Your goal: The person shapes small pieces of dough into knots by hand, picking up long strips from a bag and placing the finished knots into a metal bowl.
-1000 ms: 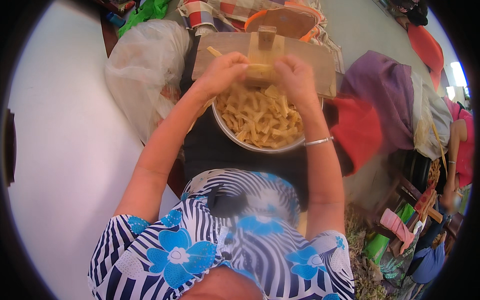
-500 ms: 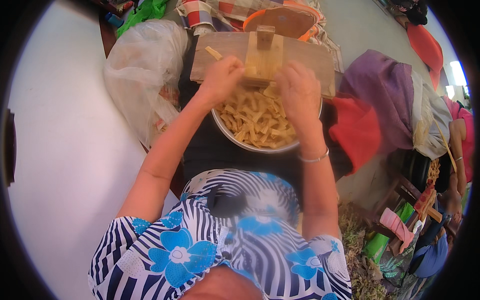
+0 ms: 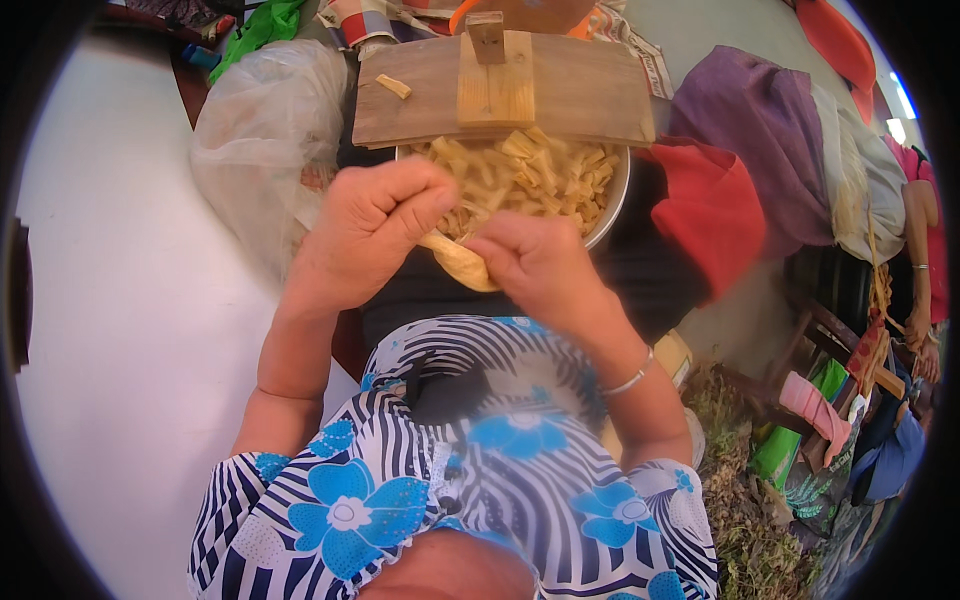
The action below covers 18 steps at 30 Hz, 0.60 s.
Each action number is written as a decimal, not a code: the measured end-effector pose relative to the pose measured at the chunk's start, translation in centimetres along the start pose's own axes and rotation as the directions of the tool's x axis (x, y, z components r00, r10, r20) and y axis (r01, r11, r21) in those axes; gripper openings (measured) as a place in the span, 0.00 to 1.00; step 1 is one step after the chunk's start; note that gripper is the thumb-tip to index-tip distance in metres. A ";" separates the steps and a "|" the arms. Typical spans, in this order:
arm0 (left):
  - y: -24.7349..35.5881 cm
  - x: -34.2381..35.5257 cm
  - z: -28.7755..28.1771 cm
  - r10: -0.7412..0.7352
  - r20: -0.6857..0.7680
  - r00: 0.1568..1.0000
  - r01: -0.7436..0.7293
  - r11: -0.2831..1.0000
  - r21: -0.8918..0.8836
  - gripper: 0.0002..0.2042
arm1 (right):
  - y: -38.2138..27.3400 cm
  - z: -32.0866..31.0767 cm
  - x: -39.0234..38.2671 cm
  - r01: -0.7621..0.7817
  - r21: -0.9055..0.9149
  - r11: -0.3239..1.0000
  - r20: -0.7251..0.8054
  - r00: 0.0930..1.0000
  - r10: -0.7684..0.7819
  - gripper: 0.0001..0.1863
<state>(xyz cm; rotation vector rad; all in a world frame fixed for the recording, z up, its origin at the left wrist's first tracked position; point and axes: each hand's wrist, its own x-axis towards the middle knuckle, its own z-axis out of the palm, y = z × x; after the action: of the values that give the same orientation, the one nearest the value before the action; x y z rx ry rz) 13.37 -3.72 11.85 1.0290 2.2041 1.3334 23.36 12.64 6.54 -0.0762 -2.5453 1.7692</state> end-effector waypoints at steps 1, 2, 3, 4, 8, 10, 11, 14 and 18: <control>1.7 0.9 -0.4 0.091 -0.042 0.995 -0.091 0.996 -0.006 0.06 | -1.5 -0.9 -0.3 0.089 0.035 0.995 0.022 0.996 -0.090 0.08; 3.7 1.8 -0.8 0.260 0.011 0.966 -0.259 0.960 0.110 0.06 | -3.2 -2.0 -0.5 0.175 0.066 0.982 0.042 0.983 -0.178 0.07; 6.8 3.2 -1.6 0.308 0.191 0.932 -0.349 0.904 0.248 0.08 | -4.8 -2.7 -0.9 0.256 0.100 0.962 0.056 0.963 -0.262 0.07; 10.0 4.5 -2.5 0.351 0.368 0.861 -0.475 0.812 0.338 0.11 | -7.2 -2.2 -2.0 0.101 0.442 0.891 -0.198 0.980 -0.013 0.10; 14.8 11.9 -0.5 0.503 0.383 0.775 -0.625 0.701 0.343 0.12 | -8.1 -6.2 0.4 0.443 0.705 0.554 -0.436 0.887 -0.153 0.14; 11.3 12.8 2.0 0.649 0.170 0.742 -0.671 0.716 0.193 0.10 | -8.3 -8.4 -0.5 0.629 0.679 0.378 -0.528 0.777 -0.344 0.14; 9.6 12.2 3.2 0.643 0.083 0.761 -0.647 0.762 0.029 0.10 | -7.2 -8.6 -0.6 0.501 0.800 0.330 -0.358 0.841 -0.406 0.14; 3.1 9.9 6.3 0.369 0.036 0.929 -0.311 0.827 -0.468 0.12 | -2.8 -7.1 -0.3 0.395 0.779 0.487 -0.297 0.917 -0.268 0.17; -0.5 7.2 8.0 -0.003 0.175 0.985 0.137 0.633 -0.762 0.14 | 1.6 -4.4 2.2 0.167 0.252 0.953 -0.634 0.773 0.032 0.12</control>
<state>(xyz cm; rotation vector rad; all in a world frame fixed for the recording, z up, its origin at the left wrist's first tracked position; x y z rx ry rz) 13.42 6.28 7.97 0.6500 1.2690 1.8287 21.50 17.40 6.60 -0.4768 -1.7681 1.6926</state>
